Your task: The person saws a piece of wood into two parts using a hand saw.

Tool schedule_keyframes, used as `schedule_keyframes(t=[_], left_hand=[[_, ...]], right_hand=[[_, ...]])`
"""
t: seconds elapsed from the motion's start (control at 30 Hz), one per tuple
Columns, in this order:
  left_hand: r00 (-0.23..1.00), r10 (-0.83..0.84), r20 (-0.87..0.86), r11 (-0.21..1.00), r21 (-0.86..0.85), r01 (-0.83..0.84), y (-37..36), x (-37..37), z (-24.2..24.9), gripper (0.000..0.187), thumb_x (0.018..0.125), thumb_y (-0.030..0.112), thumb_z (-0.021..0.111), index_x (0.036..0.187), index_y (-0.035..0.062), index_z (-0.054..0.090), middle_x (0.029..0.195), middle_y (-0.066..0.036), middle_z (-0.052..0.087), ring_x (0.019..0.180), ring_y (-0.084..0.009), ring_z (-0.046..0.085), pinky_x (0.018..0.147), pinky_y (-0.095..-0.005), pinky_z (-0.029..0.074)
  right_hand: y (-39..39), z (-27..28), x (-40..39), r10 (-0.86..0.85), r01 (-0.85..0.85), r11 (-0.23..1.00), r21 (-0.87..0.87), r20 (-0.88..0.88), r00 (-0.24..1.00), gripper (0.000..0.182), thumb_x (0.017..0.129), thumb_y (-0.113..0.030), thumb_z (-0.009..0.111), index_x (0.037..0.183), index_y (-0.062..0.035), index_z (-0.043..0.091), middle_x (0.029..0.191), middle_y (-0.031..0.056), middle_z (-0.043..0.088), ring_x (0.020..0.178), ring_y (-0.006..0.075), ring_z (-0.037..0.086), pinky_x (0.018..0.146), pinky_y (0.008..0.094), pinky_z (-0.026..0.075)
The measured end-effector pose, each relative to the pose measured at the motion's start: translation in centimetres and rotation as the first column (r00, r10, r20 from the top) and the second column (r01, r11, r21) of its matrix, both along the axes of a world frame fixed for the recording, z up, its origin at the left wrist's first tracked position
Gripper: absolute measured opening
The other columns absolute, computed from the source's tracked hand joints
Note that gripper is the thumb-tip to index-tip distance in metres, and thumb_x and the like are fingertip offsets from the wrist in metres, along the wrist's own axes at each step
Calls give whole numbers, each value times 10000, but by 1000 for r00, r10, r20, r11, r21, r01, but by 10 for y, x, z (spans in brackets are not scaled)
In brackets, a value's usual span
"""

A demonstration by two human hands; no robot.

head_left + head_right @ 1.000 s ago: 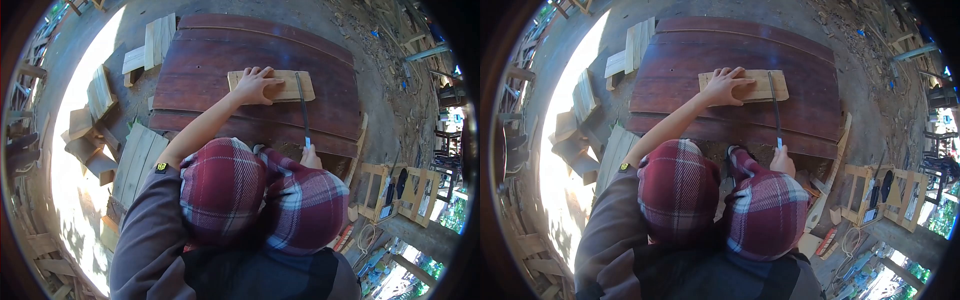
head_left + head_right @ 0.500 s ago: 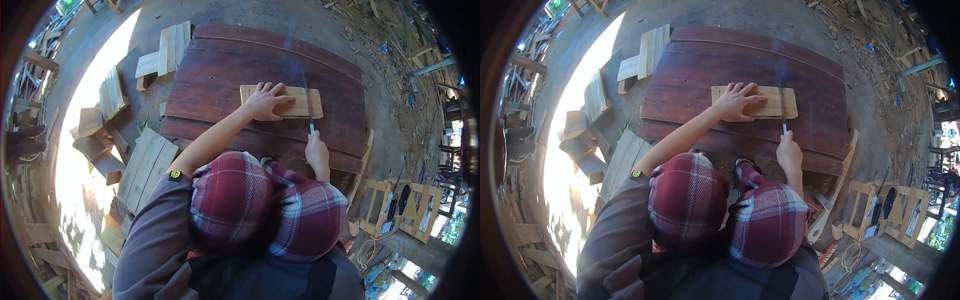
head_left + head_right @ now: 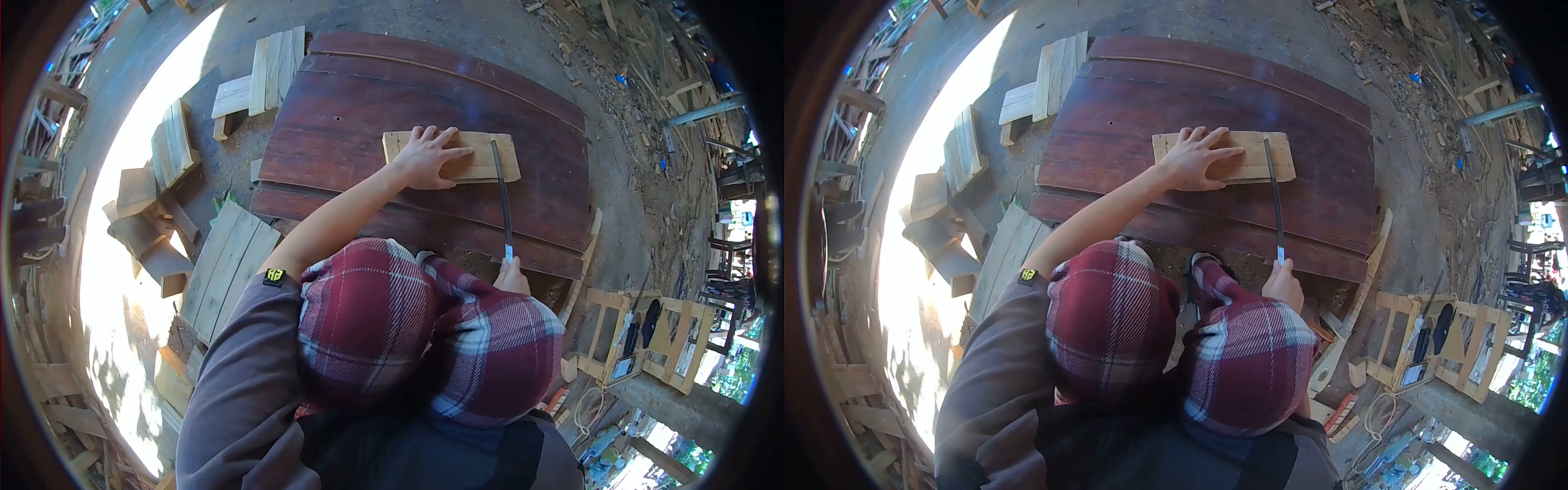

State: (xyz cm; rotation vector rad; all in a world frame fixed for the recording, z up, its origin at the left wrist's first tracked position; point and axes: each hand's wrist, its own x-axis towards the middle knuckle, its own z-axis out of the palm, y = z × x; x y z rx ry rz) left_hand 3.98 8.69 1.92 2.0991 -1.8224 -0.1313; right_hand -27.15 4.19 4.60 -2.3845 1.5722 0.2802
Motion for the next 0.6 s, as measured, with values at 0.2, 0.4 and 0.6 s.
schedule_keyframes(t=[0.2,0.4,0.6], left_hand=[[1000,-10,1,1000,-13,10,-1,0,1,746,739,461,701,1420,357,416,1485,-144,322,1283,-395,362,1075,-505,255],[1000,10,-12,1000,-5,-10,-1,-2,7,728,736,470,703,1402,337,441,1447,-146,338,1272,-394,355,1075,-501,244],[999,2,-43,999,35,-1,-1,-4,16,727,740,454,703,1403,309,443,1450,-143,331,1266,-376,350,1056,-498,244]], right_hand=[[-41,3,46,224,-212,973,-87,161,961,314,1008,-327,360,1021,-36,478,771,270,646,769,472,634,665,569,481],[-58,-10,90,221,-200,972,-125,177,959,303,1011,-308,353,982,-29,467,755,265,649,754,458,647,657,561,501],[-12,-10,13,167,-149,977,-150,120,979,270,1006,-309,373,967,-54,455,684,234,644,667,432,651,588,545,504]])
